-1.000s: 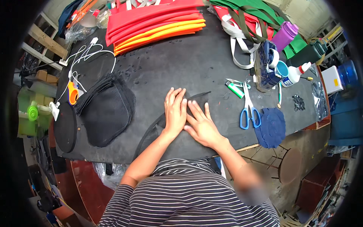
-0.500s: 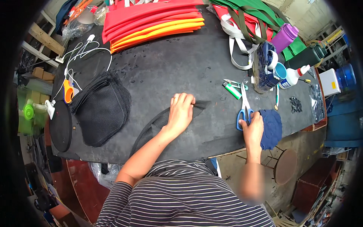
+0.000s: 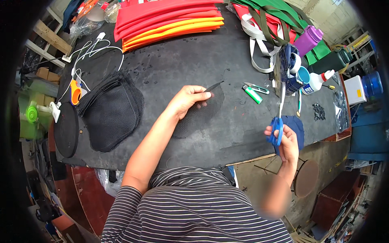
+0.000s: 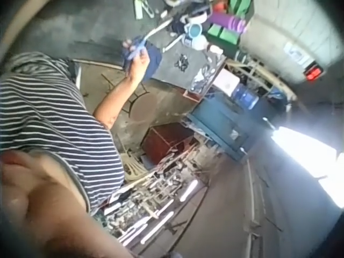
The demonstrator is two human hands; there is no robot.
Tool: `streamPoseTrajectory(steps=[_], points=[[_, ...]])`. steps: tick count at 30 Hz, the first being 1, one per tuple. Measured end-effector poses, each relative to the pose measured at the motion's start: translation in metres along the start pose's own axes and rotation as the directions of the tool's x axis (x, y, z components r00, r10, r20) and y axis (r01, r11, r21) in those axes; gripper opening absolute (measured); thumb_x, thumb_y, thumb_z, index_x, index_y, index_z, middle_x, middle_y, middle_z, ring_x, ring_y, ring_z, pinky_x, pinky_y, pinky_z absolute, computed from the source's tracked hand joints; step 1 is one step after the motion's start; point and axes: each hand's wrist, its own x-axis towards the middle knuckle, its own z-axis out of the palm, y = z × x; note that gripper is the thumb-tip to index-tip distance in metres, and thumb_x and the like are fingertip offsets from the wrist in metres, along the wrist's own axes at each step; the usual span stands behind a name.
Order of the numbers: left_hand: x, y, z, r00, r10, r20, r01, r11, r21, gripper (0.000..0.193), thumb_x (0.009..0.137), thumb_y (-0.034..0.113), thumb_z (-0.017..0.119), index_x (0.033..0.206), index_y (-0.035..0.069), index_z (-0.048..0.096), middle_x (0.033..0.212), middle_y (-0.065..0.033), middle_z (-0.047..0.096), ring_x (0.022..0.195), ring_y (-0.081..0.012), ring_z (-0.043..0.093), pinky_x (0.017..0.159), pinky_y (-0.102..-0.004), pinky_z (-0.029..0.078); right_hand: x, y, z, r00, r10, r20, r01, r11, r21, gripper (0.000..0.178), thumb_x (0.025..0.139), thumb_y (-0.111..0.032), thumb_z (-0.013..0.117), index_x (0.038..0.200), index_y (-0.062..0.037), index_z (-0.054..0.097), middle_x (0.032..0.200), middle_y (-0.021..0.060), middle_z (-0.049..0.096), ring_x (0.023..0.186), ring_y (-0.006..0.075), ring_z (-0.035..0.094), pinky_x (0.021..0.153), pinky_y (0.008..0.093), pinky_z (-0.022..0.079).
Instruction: The person is using scissors to cut strips of black mesh fabric on a workbench.
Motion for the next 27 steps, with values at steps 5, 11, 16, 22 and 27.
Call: streamPoseTrajectory(steps=[5, 11, 16, 22, 27], points=[[-0.001, 0.02, -0.001, 0.995, -0.018, 0.098, 0.021, 0.999, -0.028, 0.016, 0.077, 0.017, 0.064, 0.085, 0.003, 0.065, 0.069, 0.0013, 0.059, 0.06, -0.006, 0.052, 0.054, -0.019, 0.041, -0.005, 0.007, 0.027, 0.968, -0.098, 0.232, 0.039, 0.969, 0.245, 0.041, 0.067, -0.008, 0.068, 0.103, 0.0037, 0.052, 0.083, 0.0078, 0.058, 0.073, 0.0181, 0.059, 0.07, 0.0263, 0.047], [-0.011, 0.039, 0.006, 0.994, 0.068, 0.086, -0.068, 0.998, 0.002, 0.016, 0.077, 0.017, 0.064, 0.087, 0.004, 0.065, 0.07, 0.0018, 0.058, 0.06, -0.0042, 0.05, 0.05, -0.0185, 0.037, -0.002, 0.011, 0.057, 0.941, -0.019, 0.339, 0.019, 1.0, 0.001, 0.037, 0.071, -0.03, 0.07, 0.088, -0.0016, 0.055, 0.07, 0.0019, 0.054, 0.062, 0.0098, 0.052, 0.059, 0.0218, 0.043], [-0.024, 0.042, 0.02, 0.98, 0.195, -0.039, -0.192, 0.979, 0.072, 0.015, 0.078, 0.016, 0.063, 0.083, 0.003, 0.065, 0.067, 0.003, 0.057, 0.059, -0.0031, 0.047, 0.049, -0.018, 0.035, -0.003, 0.013, 0.078, 0.902, 0.019, 0.431, 0.023, 0.996, -0.091, 0.05, 0.072, -0.045, 0.068, 0.093, -0.0018, 0.053, 0.076, 0.0005, 0.051, 0.067, 0.0084, 0.049, 0.064, 0.0212, 0.042], [-0.032, 0.031, 0.034, 0.931, 0.336, -0.141, -0.339, 0.941, 0.007, 0.016, 0.08, 0.007, 0.058, 0.09, -0.004, 0.063, 0.064, 0.004, 0.055, 0.055, -0.0013, 0.044, 0.05, -0.017, 0.035, -0.001, 0.014, 0.1, 0.886, 0.03, 0.462, 0.021, 0.994, -0.105, 0.04, 0.077, -0.039, 0.064, 0.09, -0.0034, 0.052, 0.072, -0.001, 0.05, 0.063, 0.0071, 0.047, 0.06, 0.0201, 0.04], [-0.036, 0.029, 0.036, 0.902, 0.374, -0.215, -0.365, 0.927, 0.083, 0.016, 0.08, 0.007, 0.057, 0.09, -0.004, 0.063, 0.065, 0.0035, 0.056, 0.056, -0.0014, 0.045, 0.05, -0.017, 0.035, 0.0, 0.013, 0.105, 0.875, 0.016, 0.483, 0.034, 0.995, -0.095, 0.036, 0.077, -0.036, 0.065, 0.088, -0.0042, 0.052, 0.069, -0.002, 0.049, 0.061, 0.0063, 0.046, 0.056, 0.0195, 0.038]])
